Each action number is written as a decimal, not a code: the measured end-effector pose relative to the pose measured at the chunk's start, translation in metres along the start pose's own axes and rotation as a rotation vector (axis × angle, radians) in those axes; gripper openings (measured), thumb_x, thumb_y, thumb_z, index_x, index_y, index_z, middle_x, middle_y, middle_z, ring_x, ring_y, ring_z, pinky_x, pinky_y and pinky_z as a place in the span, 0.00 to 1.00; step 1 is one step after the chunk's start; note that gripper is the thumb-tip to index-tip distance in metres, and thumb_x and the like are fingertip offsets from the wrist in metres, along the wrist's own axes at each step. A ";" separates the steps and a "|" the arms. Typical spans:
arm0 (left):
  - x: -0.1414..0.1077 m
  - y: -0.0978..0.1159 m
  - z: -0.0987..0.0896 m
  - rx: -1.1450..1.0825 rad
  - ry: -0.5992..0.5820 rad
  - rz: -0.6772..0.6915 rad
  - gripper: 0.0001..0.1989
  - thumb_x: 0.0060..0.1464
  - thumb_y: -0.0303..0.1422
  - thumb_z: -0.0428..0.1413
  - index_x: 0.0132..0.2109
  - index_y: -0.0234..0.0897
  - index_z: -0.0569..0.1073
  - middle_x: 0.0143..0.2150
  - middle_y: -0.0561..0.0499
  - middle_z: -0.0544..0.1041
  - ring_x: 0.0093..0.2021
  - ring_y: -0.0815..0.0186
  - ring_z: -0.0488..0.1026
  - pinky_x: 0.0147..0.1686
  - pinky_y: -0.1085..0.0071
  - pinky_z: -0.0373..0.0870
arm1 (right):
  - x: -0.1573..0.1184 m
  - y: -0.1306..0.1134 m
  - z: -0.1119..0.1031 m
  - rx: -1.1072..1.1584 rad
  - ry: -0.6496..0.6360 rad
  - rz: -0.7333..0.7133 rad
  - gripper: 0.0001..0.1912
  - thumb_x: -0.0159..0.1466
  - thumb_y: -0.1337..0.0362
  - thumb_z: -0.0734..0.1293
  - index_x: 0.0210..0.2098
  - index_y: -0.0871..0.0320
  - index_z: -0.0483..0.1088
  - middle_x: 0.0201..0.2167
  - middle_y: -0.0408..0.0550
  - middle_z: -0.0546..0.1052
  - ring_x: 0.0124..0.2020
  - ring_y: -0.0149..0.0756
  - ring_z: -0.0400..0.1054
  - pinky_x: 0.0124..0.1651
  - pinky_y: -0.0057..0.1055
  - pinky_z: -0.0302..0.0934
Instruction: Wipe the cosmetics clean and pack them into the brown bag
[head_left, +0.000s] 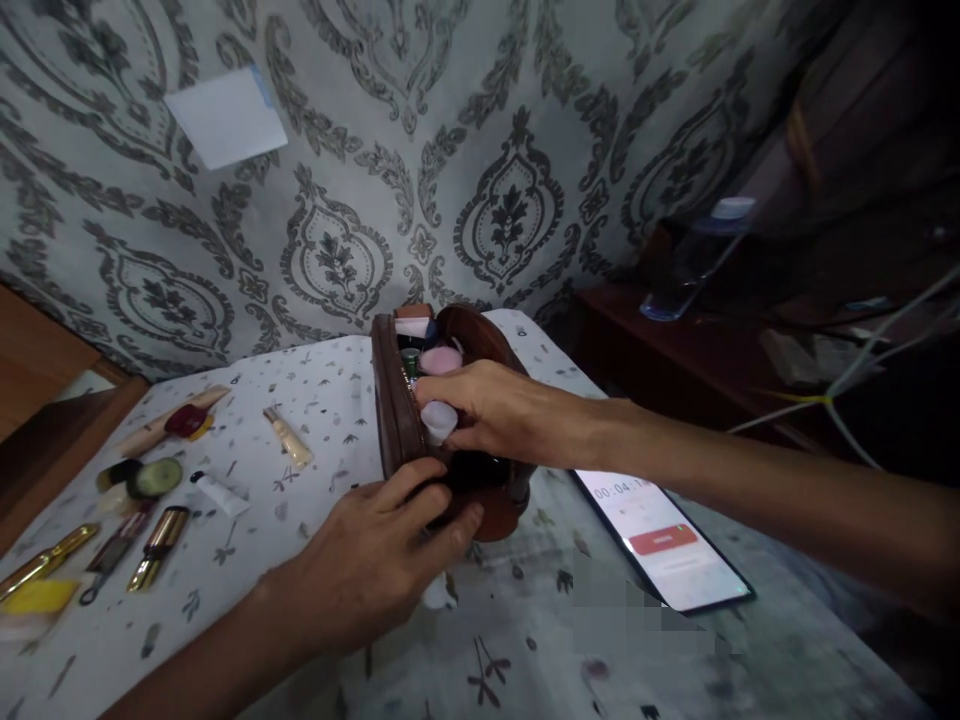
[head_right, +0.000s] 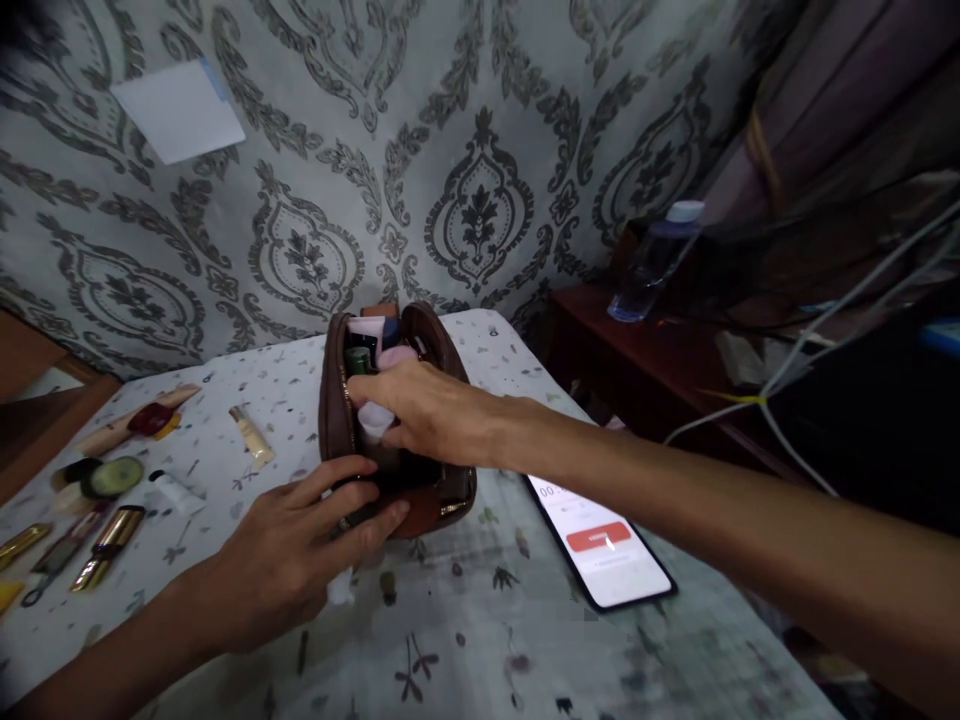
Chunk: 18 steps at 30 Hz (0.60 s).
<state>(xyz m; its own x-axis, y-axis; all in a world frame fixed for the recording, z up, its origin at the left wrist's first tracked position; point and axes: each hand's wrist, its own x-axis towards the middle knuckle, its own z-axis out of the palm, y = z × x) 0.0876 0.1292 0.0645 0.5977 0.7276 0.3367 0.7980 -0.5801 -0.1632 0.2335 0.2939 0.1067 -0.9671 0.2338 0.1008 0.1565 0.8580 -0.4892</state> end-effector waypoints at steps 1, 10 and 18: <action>0.000 0.000 0.001 -0.005 0.000 -0.007 0.18 0.61 0.23 0.46 0.57 0.31 0.67 0.44 0.43 0.77 0.56 0.52 0.69 0.36 0.64 0.78 | 0.000 0.000 0.001 -0.010 0.003 0.002 0.12 0.58 0.75 0.67 0.41 0.59 0.70 0.32 0.42 0.71 0.32 0.31 0.64 0.34 0.25 0.53; -0.014 0.014 -0.002 0.018 0.000 -0.101 0.19 0.64 0.25 0.44 0.60 0.32 0.65 0.61 0.37 0.69 0.65 0.53 0.61 0.42 0.66 0.78 | 0.002 0.003 0.008 -0.055 0.048 -0.023 0.17 0.59 0.70 0.65 0.48 0.57 0.66 0.32 0.46 0.76 0.31 0.37 0.70 0.34 0.29 0.59; -0.083 0.031 0.009 -0.103 -0.006 -0.442 0.18 0.66 0.34 0.47 0.59 0.33 0.64 0.57 0.34 0.69 0.57 0.53 0.68 0.41 0.61 0.79 | 0.010 0.017 0.016 -0.039 0.044 0.113 0.16 0.60 0.65 0.65 0.47 0.51 0.67 0.32 0.51 0.78 0.29 0.41 0.72 0.36 0.36 0.62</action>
<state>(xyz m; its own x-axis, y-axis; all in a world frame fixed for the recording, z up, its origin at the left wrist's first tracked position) 0.0630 0.0539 0.0234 0.2024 0.9155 0.3477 0.9650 -0.2469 0.0885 0.2232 0.3040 0.0857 -0.9332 0.3493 0.0846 0.2728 0.8417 -0.4660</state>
